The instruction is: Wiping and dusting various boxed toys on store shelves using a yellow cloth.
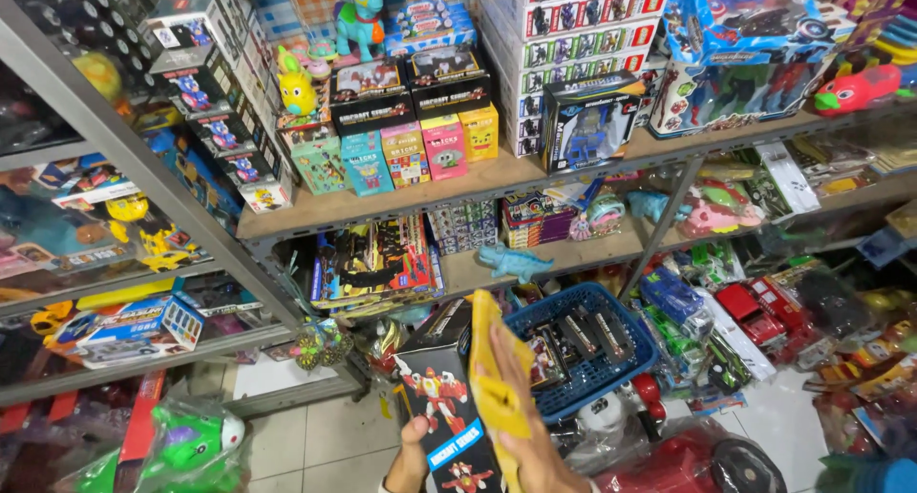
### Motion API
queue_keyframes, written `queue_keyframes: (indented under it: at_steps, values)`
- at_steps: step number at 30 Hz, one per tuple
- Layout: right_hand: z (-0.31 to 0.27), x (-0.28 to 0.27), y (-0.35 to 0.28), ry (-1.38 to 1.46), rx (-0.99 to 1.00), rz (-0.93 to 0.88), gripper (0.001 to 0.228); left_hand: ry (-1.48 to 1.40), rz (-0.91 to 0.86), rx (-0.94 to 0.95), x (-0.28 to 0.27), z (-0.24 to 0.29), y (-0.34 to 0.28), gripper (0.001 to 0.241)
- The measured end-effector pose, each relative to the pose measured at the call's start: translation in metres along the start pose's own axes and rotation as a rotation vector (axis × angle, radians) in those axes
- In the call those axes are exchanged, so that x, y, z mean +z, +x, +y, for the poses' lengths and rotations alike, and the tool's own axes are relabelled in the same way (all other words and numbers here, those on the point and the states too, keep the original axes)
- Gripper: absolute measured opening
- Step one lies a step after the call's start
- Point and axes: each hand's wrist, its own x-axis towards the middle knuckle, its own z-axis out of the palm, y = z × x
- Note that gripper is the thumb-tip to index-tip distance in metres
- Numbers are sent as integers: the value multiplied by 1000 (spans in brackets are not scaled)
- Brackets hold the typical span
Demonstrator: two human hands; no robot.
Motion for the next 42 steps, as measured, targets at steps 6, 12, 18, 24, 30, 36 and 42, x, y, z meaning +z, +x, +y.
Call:
queue_keyframes:
  at_steps: [6, 12, 18, 24, 30, 36, 42]
  values:
    - [-40, -11, 18, -90, -110, -193, 74, -64, 77, -19, 1, -17, -17, 101]
    - [157, -7, -8, -257, -100, 58, 57, -180, 128, 32, -21, -34, -26, 91]
    - [69, -2, -10, -376, 189, -78, 73, -239, 148, -8, -12, -34, -10, 90]
    - [-23, -23, 22, -281, -55, 44, 65, -249, -21, -59, 45, -16, -4, 99]
    - [39, -21, -11, -398, 131, 175, 81, -417, -101, -38, 60, -25, 30, 97]
    - [-44, -41, 17, -420, -161, 19, 64, -444, -102, -199, 87, -25, 16, 101]
    - [-22, -35, -19, -165, 129, 335, 77, -296, -124, -156, 70, -40, 27, 98]
